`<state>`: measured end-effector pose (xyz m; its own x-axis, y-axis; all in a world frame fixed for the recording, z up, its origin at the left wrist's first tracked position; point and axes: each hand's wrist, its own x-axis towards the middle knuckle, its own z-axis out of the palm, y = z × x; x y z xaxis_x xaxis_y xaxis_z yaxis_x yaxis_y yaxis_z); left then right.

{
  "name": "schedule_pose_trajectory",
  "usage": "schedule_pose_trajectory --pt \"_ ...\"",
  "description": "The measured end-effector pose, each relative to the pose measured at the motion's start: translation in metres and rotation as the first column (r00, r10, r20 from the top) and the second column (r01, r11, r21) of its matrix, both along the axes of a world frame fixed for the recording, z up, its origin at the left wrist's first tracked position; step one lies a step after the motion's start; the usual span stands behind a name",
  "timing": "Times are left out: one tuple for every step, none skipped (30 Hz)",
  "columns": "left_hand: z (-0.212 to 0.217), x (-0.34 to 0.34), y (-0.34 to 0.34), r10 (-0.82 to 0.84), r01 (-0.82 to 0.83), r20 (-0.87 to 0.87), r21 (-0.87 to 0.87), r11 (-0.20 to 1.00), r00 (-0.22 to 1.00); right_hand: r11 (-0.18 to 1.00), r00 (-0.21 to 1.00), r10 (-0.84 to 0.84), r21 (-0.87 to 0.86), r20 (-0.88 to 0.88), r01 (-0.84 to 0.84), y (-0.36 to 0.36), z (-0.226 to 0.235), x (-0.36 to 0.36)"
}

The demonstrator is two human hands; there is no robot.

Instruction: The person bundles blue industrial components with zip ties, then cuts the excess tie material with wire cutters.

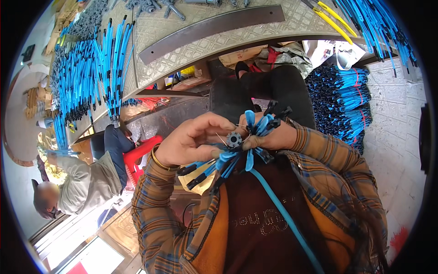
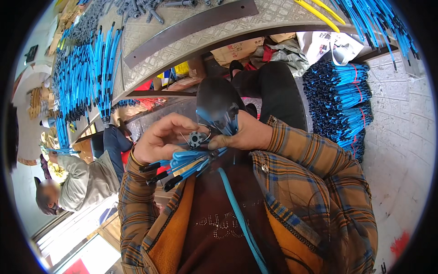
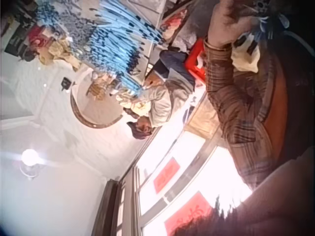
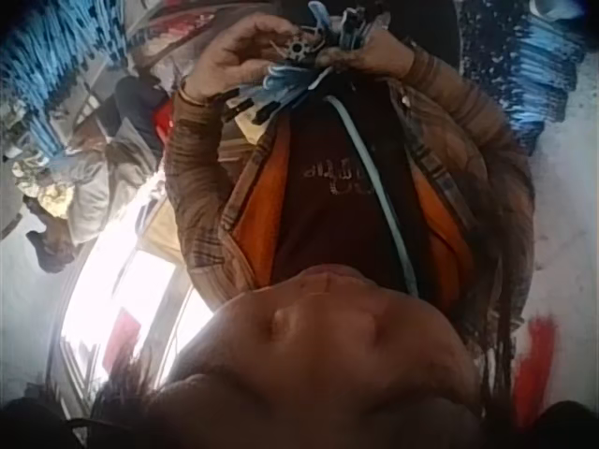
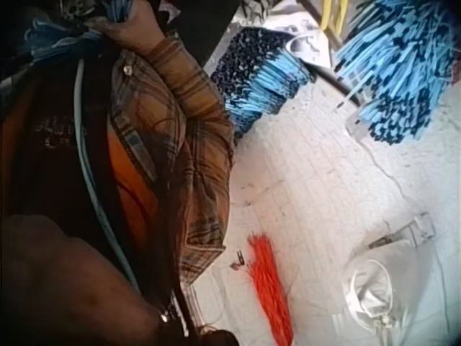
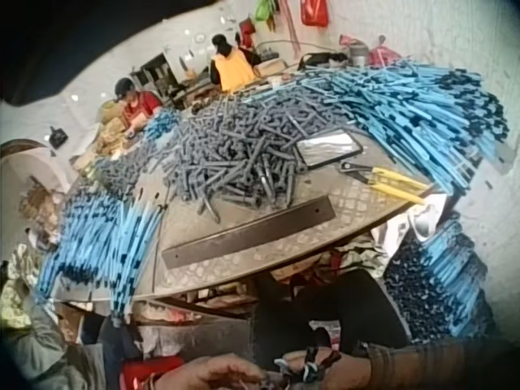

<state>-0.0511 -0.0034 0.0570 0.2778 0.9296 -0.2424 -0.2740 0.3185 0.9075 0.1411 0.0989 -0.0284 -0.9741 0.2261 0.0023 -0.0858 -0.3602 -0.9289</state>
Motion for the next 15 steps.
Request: schedule_pose_trajectory --pt "0.001 -0.001 0.000 -0.031 0.032 -0.048 0.013 0.999 0.998 1.000 1.000 -0.022 -0.021 -0.009 0.022 -0.001 -0.001 0.000" --pt "0.002 -0.002 0.000 -0.062 0.065 -0.096 0.025 0.998 0.993 0.998 0.999 -0.045 -0.042 -0.017 0.044 -0.001 -0.001 0.000" --pt "0.002 -0.003 0.000 -0.092 0.098 -0.144 0.035 0.995 0.985 0.998 0.999 -0.045 -0.043 -0.016 0.045 -0.001 -0.002 0.001" --pt "0.003 -0.002 0.001 -0.093 0.099 -0.142 0.033 0.995 0.985 0.999 0.999 -0.036 -0.010 -0.017 0.036 0.000 -0.003 0.001" --pt "0.006 -0.002 0.001 -0.118 0.139 -0.250 0.067 0.988 0.961 0.999 0.999 -0.027 0.024 -0.018 0.027 0.001 -0.003 0.000" --pt "0.007 -0.001 0.002 -0.137 0.182 -0.355 0.096 0.979 0.925 0.998 1.000 -0.017 0.058 -0.019 0.018 0.002 -0.004 0.000" --pt "0.008 -0.001 0.002 -0.150 0.228 -0.456 0.120 0.966 0.877 0.998 1.000 -0.018 0.056 -0.018 0.019 0.003 -0.004 0.000" --pt "0.005 -0.001 0.001 -0.151 0.228 -0.455 0.119 0.966 0.878 0.998 0.999 -0.002 0.059 -0.034 0.004 0.005 -0.003 0.000" --pt "-0.002 -0.002 -0.001 -0.141 0.197 -0.360 0.124 0.972 0.922 0.998 0.999 0.014 0.062 -0.051 -0.011 0.006 -0.003 0.000" --pt "-0.007 -0.003 -0.001 -0.128 0.165 -0.262 0.127 0.978 0.957 0.997 0.997 0.031 0.066 -0.067 -0.027 0.007 -0.003 0.000" --pt "-0.009 -0.002 -0.001 -0.112 0.133 -0.161 0.126 0.983 0.981 0.998 0.997 0.031 0.065 -0.066 -0.027 0.006 -0.004 0.000" --pt "-0.010 -0.001 -0.002 -0.112 0.133 -0.160 0.125 0.983 0.981 0.997 0.998 0.041 0.069 -0.056 -0.037 0.005 -0.005 0.000" --pt "-0.010 0.002 -0.005 -0.059 0.099 -0.228 0.165 0.981 0.972 0.996 0.998 0.050 0.073 -0.046 -0.047 0.004 -0.007 0.000" --pt "-0.009 0.006 -0.007 -0.004 0.068 -0.293 0.208 0.976 0.956 0.995 0.998 0.060 0.077 -0.036 -0.057 0.003 -0.008 0.000" --pt "-0.007 0.010 -0.008 0.054 0.040 -0.353 0.253 0.967 0.934 0.995 0.998 0.061 0.076 -0.035 -0.058 0.001 -0.011 0.000"
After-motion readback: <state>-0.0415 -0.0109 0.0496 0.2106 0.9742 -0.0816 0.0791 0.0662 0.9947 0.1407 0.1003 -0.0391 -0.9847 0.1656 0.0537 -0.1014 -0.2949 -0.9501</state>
